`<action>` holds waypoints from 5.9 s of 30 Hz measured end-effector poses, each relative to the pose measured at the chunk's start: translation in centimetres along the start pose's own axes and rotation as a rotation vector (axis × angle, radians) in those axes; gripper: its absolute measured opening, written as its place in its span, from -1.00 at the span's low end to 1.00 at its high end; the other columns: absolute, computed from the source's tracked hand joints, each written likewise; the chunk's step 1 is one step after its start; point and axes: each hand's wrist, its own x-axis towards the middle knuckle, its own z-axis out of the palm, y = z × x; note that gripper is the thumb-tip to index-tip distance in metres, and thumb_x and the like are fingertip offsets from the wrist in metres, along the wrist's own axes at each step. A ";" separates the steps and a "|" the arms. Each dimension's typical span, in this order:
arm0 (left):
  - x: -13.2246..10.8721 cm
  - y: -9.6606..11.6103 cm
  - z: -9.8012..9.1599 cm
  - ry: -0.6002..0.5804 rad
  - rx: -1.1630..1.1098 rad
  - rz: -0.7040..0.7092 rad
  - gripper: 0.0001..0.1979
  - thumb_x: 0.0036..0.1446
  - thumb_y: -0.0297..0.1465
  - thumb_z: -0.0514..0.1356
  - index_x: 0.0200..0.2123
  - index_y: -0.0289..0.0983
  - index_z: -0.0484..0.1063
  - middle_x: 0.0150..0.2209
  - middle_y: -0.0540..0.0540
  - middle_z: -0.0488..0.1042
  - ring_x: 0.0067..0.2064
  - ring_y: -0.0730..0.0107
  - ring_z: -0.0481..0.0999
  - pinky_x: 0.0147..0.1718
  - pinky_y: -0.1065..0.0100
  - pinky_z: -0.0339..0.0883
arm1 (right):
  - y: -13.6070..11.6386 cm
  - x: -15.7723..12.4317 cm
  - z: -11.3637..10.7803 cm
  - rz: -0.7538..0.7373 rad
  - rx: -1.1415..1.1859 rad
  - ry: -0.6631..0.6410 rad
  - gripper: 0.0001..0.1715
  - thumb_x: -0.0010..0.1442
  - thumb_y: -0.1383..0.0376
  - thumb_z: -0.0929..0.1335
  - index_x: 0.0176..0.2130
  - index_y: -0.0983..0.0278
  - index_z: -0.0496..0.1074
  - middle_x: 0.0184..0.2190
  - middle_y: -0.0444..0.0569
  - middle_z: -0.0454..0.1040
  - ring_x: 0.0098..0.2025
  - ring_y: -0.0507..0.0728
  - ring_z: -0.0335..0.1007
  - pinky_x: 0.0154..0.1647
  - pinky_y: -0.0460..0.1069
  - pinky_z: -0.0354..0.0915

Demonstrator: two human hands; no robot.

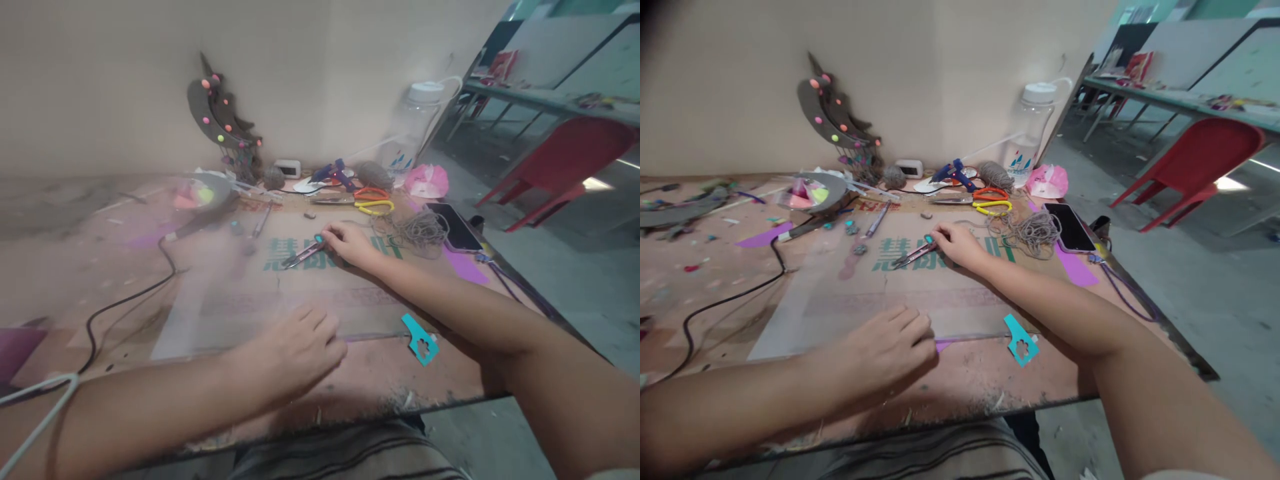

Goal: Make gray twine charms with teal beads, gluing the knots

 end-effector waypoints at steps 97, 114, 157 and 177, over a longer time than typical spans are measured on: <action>3.3 -5.6 -1.6 0.222 -0.514 -0.531 -0.68 0.37 -0.42 -0.06 -0.22 -0.28 0.50 -0.24 -0.15 0.47 -0.15 0.18 0.46 -0.08 0.16 0.34 | 0.6 -1.5 -1.7 0.084 0.120 -0.047 -0.61 0.22 0.01 0.31 -0.42 0.25 0.38 -0.59 -0.18 0.38 -0.54 0.01 0.23 -0.45 -0.07 0.16; 3.5 -12.0 3.6 0.574 -1.391 -1.031 -0.73 0.09 -0.36 0.32 -0.12 -0.32 0.60 -0.34 -0.10 0.63 -0.28 0.30 0.59 -0.23 0.30 0.44 | -2.6 -0.8 -2.1 0.104 0.325 0.015 -0.56 0.16 -0.08 0.39 -0.41 0.23 0.36 -0.58 -0.19 0.38 -0.55 0.00 0.26 -0.47 -0.07 0.25; 3.5 -10.8 3.8 0.643 -1.554 -1.078 -0.70 0.02 -0.23 0.40 -0.25 -0.29 0.50 -0.34 -0.06 0.60 -0.32 0.37 0.58 -0.23 0.33 0.43 | -1.8 1.0 -10.1 -0.040 -0.569 0.293 -0.81 0.27 0.19 0.36 -0.24 0.24 0.52 -0.51 -0.10 0.50 -0.49 0.09 0.36 -0.42 -0.02 0.17; 3.1 -11.0 3.7 0.769 -1.372 -1.073 -0.74 0.18 -0.26 0.30 -0.09 -0.25 0.55 -0.19 -0.07 0.60 -0.22 0.37 0.57 -0.20 0.37 0.40 | -2.1 -0.2 -10.7 -0.034 -0.981 -0.094 -0.75 0.28 0.31 0.30 -0.19 0.21 0.60 -0.39 0.02 0.60 -0.41 0.18 0.45 -0.43 0.00 0.11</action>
